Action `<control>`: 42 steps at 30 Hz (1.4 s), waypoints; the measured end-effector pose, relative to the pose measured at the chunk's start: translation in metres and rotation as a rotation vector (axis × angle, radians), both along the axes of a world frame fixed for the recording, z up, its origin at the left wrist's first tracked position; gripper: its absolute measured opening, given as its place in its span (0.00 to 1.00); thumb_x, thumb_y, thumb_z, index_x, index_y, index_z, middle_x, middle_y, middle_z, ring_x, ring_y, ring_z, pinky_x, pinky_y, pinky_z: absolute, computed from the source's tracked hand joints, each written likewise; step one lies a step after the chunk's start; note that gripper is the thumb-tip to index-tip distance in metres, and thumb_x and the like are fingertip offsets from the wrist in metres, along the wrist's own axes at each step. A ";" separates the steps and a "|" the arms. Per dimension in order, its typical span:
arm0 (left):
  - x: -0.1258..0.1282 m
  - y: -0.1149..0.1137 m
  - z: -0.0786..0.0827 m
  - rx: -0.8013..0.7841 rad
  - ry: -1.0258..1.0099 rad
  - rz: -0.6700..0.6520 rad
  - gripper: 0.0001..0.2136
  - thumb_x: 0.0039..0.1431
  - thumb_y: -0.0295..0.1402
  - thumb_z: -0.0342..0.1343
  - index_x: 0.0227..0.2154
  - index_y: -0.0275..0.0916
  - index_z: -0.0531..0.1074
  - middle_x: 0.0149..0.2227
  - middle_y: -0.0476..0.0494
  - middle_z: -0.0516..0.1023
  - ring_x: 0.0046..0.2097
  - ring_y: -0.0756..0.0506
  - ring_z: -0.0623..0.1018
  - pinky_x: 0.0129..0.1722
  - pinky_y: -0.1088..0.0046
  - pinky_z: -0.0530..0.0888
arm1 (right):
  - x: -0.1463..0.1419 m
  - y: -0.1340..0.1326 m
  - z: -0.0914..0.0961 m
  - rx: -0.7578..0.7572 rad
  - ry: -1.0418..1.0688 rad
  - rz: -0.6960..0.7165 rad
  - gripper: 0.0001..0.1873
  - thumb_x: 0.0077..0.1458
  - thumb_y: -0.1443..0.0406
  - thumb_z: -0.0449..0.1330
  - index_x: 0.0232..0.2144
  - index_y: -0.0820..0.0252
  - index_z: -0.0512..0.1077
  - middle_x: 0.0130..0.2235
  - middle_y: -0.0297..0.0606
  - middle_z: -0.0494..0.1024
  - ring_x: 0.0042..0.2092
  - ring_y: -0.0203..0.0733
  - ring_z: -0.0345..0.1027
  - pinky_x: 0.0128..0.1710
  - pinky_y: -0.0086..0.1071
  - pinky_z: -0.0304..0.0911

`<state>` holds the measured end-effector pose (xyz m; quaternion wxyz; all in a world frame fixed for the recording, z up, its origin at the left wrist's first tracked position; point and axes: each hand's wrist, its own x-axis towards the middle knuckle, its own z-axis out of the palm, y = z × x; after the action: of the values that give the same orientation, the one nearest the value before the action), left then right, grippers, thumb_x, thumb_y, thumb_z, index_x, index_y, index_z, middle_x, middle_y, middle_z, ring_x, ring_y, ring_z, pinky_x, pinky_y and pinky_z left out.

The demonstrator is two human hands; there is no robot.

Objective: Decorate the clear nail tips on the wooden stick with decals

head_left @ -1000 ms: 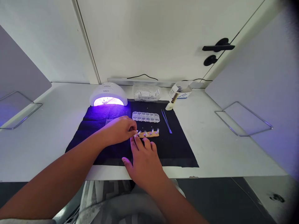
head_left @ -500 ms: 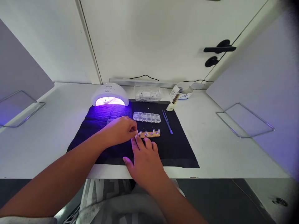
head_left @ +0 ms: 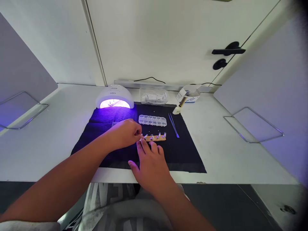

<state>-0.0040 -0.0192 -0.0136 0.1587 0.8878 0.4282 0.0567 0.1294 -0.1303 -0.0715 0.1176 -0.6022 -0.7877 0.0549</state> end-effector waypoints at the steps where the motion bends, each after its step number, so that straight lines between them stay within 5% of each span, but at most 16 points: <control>1: -0.002 0.000 0.001 -0.004 0.003 -0.011 0.09 0.59 0.35 0.55 0.28 0.38 0.77 0.32 0.44 0.78 0.35 0.44 0.76 0.35 0.68 0.68 | 0.000 0.000 0.000 0.003 -0.003 0.003 0.36 0.63 0.50 0.51 0.66 0.66 0.60 0.68 0.47 0.63 0.61 0.63 0.57 0.59 0.54 0.53; 6: -0.011 -0.001 0.010 0.002 -0.016 -0.083 0.08 0.56 0.31 0.57 0.23 0.38 0.74 0.27 0.47 0.76 0.33 0.45 0.74 0.33 0.70 0.67 | 0.000 -0.001 0.000 0.009 -0.011 0.005 0.37 0.63 0.50 0.51 0.67 0.66 0.58 0.69 0.45 0.60 0.60 0.62 0.57 0.58 0.54 0.53; 12: -0.019 0.008 0.017 0.183 -0.160 -0.051 0.07 0.62 0.32 0.54 0.30 0.37 0.75 0.32 0.45 0.78 0.40 0.45 0.74 0.40 0.69 0.69 | 0.000 -0.001 0.001 0.011 -0.009 0.005 0.38 0.63 0.51 0.51 0.68 0.67 0.56 0.70 0.44 0.59 0.59 0.61 0.57 0.58 0.53 0.54; 20: -0.033 0.030 0.005 0.312 -0.143 -0.002 0.08 0.61 0.33 0.55 0.30 0.38 0.75 0.32 0.44 0.78 0.42 0.41 0.72 0.42 0.65 0.68 | 0.003 -0.003 -0.004 0.052 0.027 0.022 0.37 0.62 0.52 0.53 0.67 0.67 0.57 0.70 0.44 0.58 0.58 0.61 0.57 0.57 0.55 0.55; 26: -0.038 0.036 -0.003 0.289 -0.167 0.112 0.10 0.61 0.33 0.56 0.45 0.39 0.73 0.31 0.48 0.76 0.38 0.44 0.73 0.37 0.68 0.68 | 0.015 -0.014 -0.009 0.136 0.176 0.093 0.28 0.61 0.57 0.56 0.58 0.70 0.69 0.58 0.52 0.73 0.56 0.61 0.58 0.55 0.56 0.58; 32: -0.042 0.038 -0.006 0.227 -0.235 0.163 0.14 0.59 0.35 0.59 0.48 0.42 0.71 0.31 0.51 0.76 0.31 0.48 0.72 0.31 0.73 0.66 | 0.062 -0.018 0.001 0.367 0.278 0.200 0.16 0.60 0.64 0.56 0.48 0.69 0.71 0.41 0.48 0.70 0.45 0.52 0.61 0.44 0.45 0.64; 36: -0.045 0.042 -0.014 0.188 -0.286 0.189 0.13 0.59 0.37 0.60 0.47 0.42 0.71 0.31 0.52 0.76 0.28 0.50 0.71 0.28 0.74 0.65 | 0.116 -0.004 0.009 0.494 0.277 0.073 0.10 0.61 0.65 0.56 0.44 0.64 0.70 0.38 0.43 0.68 0.41 0.48 0.62 0.38 0.41 0.63; 42: -0.036 0.044 -0.018 0.191 -0.343 0.211 0.09 0.60 0.37 0.57 0.42 0.41 0.71 0.32 0.50 0.75 0.31 0.49 0.72 0.29 0.75 0.68 | 0.179 0.012 -0.003 0.378 0.278 -0.126 0.08 0.62 0.60 0.55 0.40 0.57 0.70 0.32 0.39 0.70 0.36 0.48 0.63 0.32 0.40 0.65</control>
<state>-0.0398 0.0247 -0.0317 0.1376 0.8264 0.4783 0.2633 0.3089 -0.1185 -0.0750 0.3387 -0.6039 -0.7212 -0.0188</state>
